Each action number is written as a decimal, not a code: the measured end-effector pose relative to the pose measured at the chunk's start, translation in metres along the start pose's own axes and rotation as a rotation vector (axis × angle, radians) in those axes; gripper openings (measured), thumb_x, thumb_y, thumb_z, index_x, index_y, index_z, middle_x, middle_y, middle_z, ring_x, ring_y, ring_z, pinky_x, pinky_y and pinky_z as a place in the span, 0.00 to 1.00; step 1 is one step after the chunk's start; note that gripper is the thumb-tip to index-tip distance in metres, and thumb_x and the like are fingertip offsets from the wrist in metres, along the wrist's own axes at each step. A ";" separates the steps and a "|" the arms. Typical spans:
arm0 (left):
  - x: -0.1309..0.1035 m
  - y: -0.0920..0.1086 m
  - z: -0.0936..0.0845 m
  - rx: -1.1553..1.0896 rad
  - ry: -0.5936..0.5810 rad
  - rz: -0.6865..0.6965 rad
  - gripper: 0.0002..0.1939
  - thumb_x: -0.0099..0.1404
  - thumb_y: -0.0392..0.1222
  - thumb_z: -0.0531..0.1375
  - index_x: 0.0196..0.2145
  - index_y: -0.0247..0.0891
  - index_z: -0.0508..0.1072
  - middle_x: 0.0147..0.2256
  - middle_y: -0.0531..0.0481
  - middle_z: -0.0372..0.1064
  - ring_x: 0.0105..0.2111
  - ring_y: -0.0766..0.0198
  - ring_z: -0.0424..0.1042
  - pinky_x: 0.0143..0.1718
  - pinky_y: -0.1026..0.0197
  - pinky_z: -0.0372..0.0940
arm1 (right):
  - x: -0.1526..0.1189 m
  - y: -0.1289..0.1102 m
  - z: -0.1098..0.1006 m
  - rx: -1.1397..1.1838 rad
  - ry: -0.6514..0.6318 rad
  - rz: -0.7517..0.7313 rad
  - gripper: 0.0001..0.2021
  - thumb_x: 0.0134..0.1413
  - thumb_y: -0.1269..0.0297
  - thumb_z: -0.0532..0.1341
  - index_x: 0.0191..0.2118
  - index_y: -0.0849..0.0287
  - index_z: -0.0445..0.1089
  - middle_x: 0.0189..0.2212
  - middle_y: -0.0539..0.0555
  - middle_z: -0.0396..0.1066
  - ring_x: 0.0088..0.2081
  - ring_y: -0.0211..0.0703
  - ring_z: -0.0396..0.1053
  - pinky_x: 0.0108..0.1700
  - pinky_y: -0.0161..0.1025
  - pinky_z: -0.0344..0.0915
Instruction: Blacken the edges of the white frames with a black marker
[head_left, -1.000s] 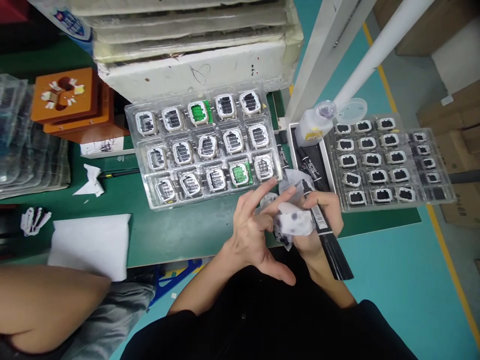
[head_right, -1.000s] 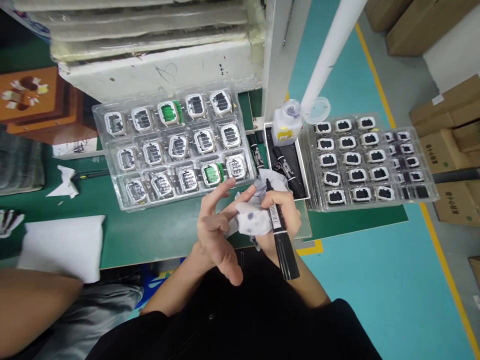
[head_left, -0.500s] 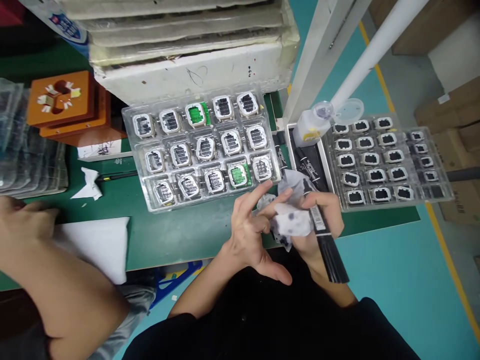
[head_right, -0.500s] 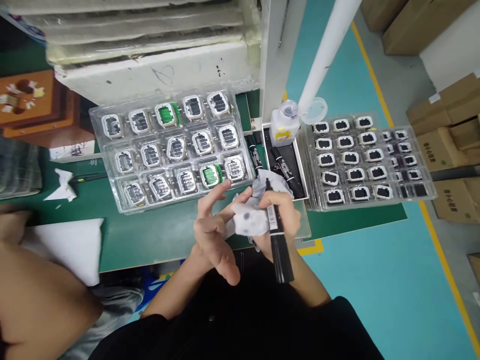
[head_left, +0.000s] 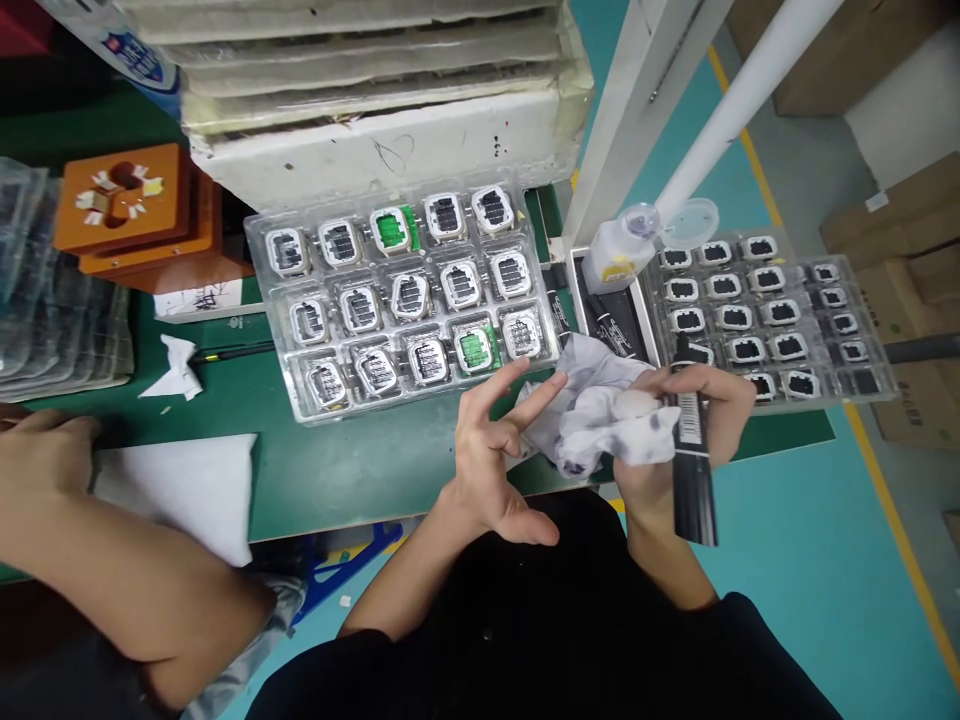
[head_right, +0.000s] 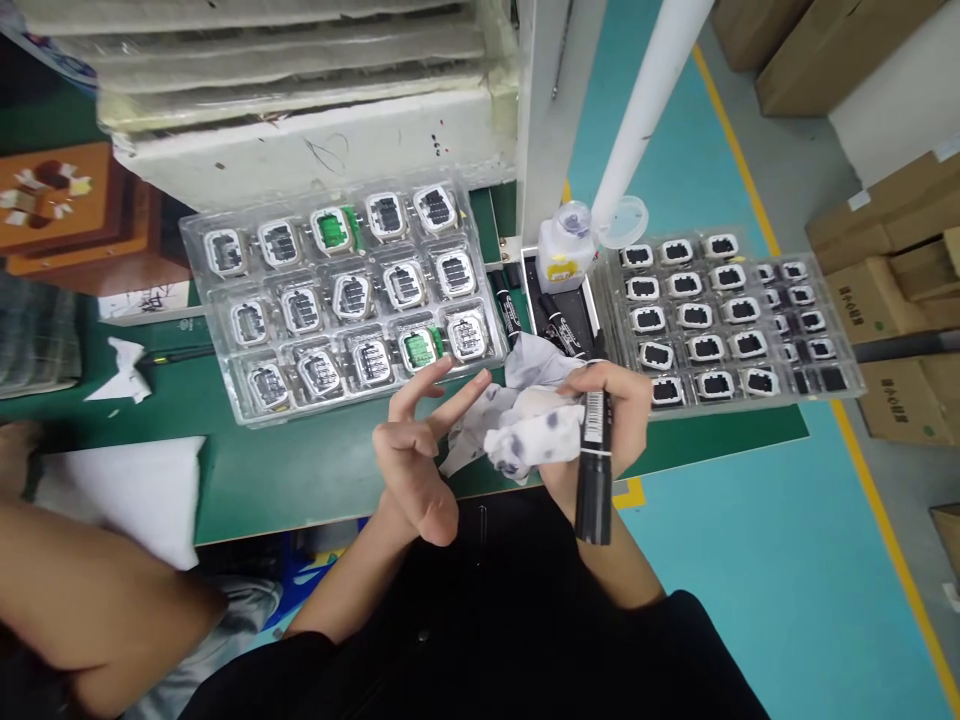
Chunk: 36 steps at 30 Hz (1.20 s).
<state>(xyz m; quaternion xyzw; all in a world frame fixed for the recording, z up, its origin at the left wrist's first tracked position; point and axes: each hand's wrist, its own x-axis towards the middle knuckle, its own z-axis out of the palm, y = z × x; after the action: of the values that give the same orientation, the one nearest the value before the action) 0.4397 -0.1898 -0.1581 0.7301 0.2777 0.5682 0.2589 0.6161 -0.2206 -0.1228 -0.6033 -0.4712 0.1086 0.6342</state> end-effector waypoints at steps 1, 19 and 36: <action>0.001 0.001 0.000 -0.019 -0.003 -0.005 0.44 0.59 0.92 0.59 0.42 0.48 0.55 0.64 0.33 0.76 0.65 0.33 0.79 0.53 0.33 0.74 | -0.002 -0.001 0.000 0.016 -0.021 -0.041 0.13 0.68 0.47 0.68 0.48 0.46 0.70 0.37 0.50 0.71 0.37 0.51 0.75 0.44 0.55 0.76; 0.007 0.030 -0.014 0.365 -0.011 0.280 0.17 0.70 0.26 0.69 0.55 0.30 0.82 0.49 0.41 0.89 0.55 0.48 0.87 0.51 0.49 0.79 | -0.001 0.021 0.005 0.200 -0.153 -0.418 0.21 0.70 0.60 0.70 0.65 0.48 0.74 0.54 0.59 0.85 0.47 0.60 0.87 0.47 0.61 0.88; 0.011 0.020 0.000 0.007 0.091 0.142 0.22 0.74 0.60 0.65 0.54 0.42 0.75 0.55 0.39 0.85 0.57 0.42 0.85 0.48 0.42 0.81 | 0.000 -0.001 0.006 0.362 -0.113 0.124 0.10 0.66 0.61 0.73 0.43 0.49 0.71 0.30 0.46 0.67 0.28 0.43 0.65 0.32 0.44 0.65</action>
<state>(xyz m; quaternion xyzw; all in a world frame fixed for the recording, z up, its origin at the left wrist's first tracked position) 0.4441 -0.1964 -0.1368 0.7222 0.2389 0.6167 0.2024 0.6112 -0.2167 -0.1224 -0.5001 -0.4407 0.2644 0.6970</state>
